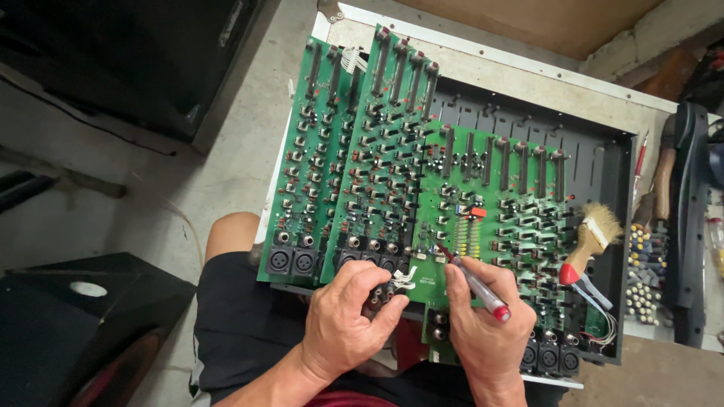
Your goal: The person uses a soldering iron to solder components on a green circuit board mounted in an audio mixer chassis, steadying the board with the other hand. They reposition the iron repeatedly along a row of components and then work on the connector area at the board edge.
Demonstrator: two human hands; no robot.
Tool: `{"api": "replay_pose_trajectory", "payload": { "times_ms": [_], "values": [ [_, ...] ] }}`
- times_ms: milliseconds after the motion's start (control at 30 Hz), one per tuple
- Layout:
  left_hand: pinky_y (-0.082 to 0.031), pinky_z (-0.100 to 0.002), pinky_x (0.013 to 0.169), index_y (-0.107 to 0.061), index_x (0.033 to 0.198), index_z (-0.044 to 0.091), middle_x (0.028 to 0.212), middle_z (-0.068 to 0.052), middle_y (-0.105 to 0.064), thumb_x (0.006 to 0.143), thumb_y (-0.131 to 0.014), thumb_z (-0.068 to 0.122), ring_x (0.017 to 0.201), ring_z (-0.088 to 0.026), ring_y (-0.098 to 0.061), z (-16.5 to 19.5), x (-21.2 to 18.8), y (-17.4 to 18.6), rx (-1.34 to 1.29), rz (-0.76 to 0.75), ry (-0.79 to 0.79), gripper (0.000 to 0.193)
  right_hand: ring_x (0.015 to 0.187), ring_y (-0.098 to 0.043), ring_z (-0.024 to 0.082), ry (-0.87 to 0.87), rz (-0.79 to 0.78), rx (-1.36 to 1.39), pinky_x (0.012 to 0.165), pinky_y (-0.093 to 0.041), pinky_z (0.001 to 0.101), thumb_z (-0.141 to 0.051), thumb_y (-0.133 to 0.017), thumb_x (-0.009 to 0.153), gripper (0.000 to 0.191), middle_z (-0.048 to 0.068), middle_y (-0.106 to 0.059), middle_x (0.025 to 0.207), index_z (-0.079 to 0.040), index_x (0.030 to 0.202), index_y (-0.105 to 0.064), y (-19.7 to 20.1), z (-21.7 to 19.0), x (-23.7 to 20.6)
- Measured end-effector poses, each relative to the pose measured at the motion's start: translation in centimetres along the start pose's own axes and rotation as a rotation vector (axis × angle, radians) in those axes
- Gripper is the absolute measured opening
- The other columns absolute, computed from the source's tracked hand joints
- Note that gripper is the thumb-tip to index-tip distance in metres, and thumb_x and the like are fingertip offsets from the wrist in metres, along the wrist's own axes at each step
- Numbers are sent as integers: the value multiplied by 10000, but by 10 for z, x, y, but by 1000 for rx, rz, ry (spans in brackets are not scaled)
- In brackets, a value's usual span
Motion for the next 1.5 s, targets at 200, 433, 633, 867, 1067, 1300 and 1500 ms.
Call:
{"api": "replay_pose_trajectory", "payload": {
  "times_ms": [200, 433, 633, 867, 1067, 1300, 1500],
  "values": [
    [-589, -359, 625, -598, 1142, 69, 1028, -126, -670, 830, -851, 165, 757, -295, -718, 0, -1, 0, -9, -4, 7, 413, 718, -712, 88, -18, -19, -22, 640, -542, 247, -130, -792, 910, 192, 70, -751, 815, -18, 1037, -701, 0, -2, 0],
    [-587, -362, 634, -594, 1141, 72, 1028, -125, -663, 831, -847, 167, 775, -304, -715, 1, -1, 1, 2, 8, -13, 411, 701, -720, 173, 187, -86, -134, 633, -552, 283, -127, -799, 884, 196, 105, -722, 822, -20, 1020, -709, -1, -12, 2],
    [-579, -358, 600, -605, 1128, 74, 1008, -121, -669, 827, -856, 170, 724, -290, -713, 1, -2, 0, -6, -3, 25, 404, 738, -726, 173, 180, -43, -70, 667, -557, 283, -113, -783, 904, 195, 105, -727, 876, -12, 1050, -703, 1, -9, -2],
    [-584, -356, 612, -608, 1122, 75, 1005, -117, -671, 820, -855, 165, 747, -294, -720, 4, -2, 0, 12, 4, 15, 400, 730, -713, 98, 46, 20, -2, 657, -549, 250, -100, -783, 920, 168, 66, -741, 852, -20, 1038, -694, 3, 0, -6],
    [-587, -359, 624, -607, 1122, 74, 1003, -118, -667, 823, -852, 162, 764, -298, -718, 5, -2, 1, 19, 11, -4, 397, 718, -712, 103, 39, 3, -13, 640, -547, 248, -108, -787, 908, 177, 66, -739, 838, -18, 1029, -694, 0, -1, -6],
    [-582, -360, 612, -601, 1131, 73, 1003, -121, -662, 831, -849, 168, 746, -294, -715, 3, -3, 1, -3, -5, 13, 401, 705, -710, 123, 49, -34, -35, 631, -546, 266, -113, -788, 900, 189, 82, -733, 835, -14, 1035, -700, 0, -5, -5],
    [-583, -366, 621, -598, 1134, 75, 1009, -120, -663, 836, -845, 168, 758, -302, -714, 2, -3, 1, -8, -11, 10, 399, 709, -709, 161, 131, -72, -106, 640, -545, 280, -107, -790, 885, 199, 105, -720, 851, -7, 1035, -705, 0, -8, -3]
  ]
}}
Point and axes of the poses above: each hand's wrist, its own x-axis towards the middle knuckle, its own y-axis out of the back of the hand, z = x × y, the point moved 4 cm from there along x, towards the middle knuckle
